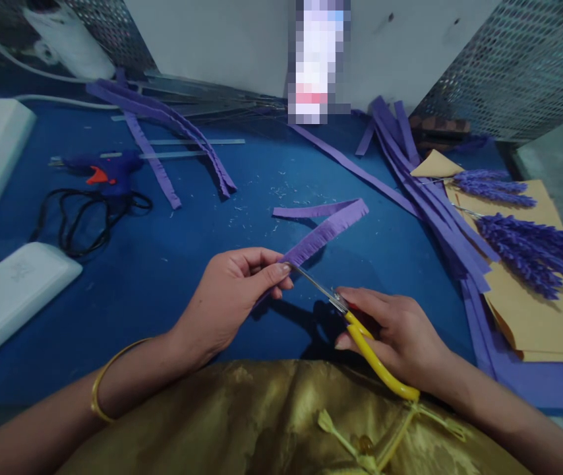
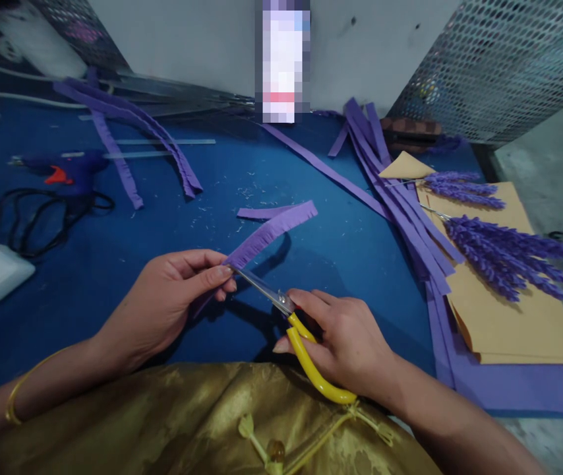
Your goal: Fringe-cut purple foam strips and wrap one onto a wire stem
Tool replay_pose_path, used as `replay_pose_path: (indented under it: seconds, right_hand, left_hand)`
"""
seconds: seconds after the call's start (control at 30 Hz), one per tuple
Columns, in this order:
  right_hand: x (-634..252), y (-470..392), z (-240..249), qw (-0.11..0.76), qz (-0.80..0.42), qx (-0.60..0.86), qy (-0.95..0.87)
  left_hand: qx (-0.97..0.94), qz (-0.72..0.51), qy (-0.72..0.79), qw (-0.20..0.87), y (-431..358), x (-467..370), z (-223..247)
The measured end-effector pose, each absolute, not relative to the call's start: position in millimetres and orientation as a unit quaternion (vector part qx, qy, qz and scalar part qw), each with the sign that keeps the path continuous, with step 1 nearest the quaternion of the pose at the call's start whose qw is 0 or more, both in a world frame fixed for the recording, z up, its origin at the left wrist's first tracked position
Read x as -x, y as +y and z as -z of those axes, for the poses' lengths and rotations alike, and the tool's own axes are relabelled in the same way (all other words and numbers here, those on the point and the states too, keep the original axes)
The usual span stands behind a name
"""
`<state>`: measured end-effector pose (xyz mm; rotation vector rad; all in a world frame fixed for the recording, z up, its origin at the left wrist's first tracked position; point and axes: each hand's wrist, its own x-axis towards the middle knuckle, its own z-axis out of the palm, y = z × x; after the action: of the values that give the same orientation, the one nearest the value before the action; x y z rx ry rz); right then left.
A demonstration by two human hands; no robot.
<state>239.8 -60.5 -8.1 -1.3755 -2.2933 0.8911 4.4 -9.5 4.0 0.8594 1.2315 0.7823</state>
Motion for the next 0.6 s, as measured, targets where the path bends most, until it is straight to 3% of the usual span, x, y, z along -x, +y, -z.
replay_pose_path:
  seconds: [0.6]
  right_hand:
    - [-239.6,-62.3,9.4,0.17,-0.298,0.484,-0.805]
  left_hand:
    - [-0.37,-0.353,0.548,0.663,-10.1,-5.6,-3.7]
